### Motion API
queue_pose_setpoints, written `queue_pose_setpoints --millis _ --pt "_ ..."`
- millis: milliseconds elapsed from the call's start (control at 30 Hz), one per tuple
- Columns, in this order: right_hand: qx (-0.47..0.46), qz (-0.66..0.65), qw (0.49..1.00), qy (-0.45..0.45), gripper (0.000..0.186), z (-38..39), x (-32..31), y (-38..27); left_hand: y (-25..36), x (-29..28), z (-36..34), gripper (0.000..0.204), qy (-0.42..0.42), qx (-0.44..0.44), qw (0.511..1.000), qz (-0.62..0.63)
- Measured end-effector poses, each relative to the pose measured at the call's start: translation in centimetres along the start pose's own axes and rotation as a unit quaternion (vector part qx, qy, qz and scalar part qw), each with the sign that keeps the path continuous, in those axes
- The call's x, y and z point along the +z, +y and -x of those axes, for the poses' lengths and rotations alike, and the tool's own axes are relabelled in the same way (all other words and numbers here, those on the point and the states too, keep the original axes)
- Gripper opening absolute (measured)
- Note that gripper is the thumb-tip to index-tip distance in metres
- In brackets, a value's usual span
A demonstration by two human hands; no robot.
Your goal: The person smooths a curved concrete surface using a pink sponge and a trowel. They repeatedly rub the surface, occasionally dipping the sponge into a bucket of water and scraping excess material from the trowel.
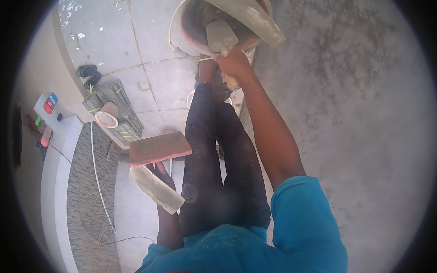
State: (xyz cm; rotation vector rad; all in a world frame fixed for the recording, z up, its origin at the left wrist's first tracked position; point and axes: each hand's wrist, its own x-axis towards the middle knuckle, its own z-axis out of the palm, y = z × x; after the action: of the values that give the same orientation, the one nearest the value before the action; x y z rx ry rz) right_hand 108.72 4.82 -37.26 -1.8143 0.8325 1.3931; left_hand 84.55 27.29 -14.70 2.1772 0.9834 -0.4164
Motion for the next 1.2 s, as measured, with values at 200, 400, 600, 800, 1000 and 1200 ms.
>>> queue_pose_setpoints --millis 200,400,600,800,1000,1200 --pt "-0.088 0.374 0.911 0.148 0.044 -3.2 -1.4 -2.2 -0.4 0.5 -0.2 0.052 0.004 -0.006 0.999 0.052" --pt "-0.110 0.425 0.889 0.134 0.030 -3.6 0.5 -3.5 -0.6 0.9 0.0 0.052 0.009 -0.016 0.998 0.066" --pt "-0.259 0.469 0.833 0.137 0.029 -4.1 0.7 -3.7 0.3 0.4 -0.2 0.054 -0.006 -0.008 0.999 0.035" --pt "-0.254 0.565 0.782 0.066 0.026 -4.5 0.3 -4.7 0.6 -0.1 -0.1 0.059 -0.042 0.008 0.999 -0.016" --pt "-0.261 0.559 0.787 0.027 0.040 -2.3 -4.3 -5.6 -1.1 0.8 -0.7 0.055 -0.025 -0.033 0.994 0.105" --pt "-0.334 0.381 0.862 0.008 0.047 2.0 -10.7 1.1 -1.2 2.0 -6.9 0.053 -0.085 -0.188 0.668 0.715"
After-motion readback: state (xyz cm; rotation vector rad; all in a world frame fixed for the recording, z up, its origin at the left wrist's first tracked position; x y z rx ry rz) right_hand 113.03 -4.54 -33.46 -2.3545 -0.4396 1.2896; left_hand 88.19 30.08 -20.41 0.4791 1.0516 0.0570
